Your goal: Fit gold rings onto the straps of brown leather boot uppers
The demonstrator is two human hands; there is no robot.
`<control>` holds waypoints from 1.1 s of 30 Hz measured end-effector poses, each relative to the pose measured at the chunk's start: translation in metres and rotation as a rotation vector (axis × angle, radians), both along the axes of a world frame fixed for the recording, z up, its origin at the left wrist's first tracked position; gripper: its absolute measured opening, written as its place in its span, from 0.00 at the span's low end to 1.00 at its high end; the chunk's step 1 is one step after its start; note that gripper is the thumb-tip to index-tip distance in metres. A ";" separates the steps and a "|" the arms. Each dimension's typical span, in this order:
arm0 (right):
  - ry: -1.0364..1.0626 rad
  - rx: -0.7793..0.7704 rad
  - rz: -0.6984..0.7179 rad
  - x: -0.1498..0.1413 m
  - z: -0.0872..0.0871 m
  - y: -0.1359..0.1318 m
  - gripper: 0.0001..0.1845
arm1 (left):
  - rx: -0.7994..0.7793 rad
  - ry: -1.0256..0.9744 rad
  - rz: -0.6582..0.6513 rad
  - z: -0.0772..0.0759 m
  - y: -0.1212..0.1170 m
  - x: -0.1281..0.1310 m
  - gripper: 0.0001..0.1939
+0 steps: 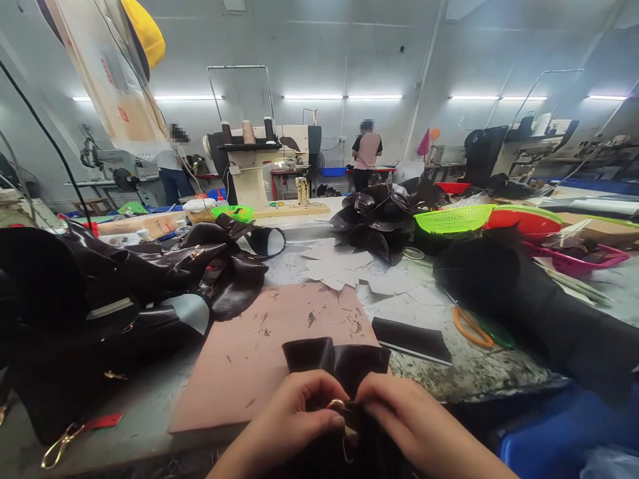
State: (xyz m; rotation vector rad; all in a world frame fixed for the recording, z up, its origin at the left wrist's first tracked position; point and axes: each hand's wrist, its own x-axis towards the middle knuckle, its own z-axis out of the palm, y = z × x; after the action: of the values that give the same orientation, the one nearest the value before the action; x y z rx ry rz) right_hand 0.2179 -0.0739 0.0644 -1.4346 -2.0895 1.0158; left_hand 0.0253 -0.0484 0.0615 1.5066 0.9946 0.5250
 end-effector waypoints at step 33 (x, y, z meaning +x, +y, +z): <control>0.267 -0.208 -0.076 -0.013 -0.008 -0.013 0.13 | -0.015 -0.089 0.024 -0.006 -0.003 -0.006 0.08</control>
State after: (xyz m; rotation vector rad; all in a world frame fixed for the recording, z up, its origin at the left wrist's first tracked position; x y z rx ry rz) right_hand 0.2051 -0.0867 0.0566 -1.3740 -1.7697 1.3448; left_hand 0.0192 -0.0516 0.0560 1.4472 0.9460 0.5956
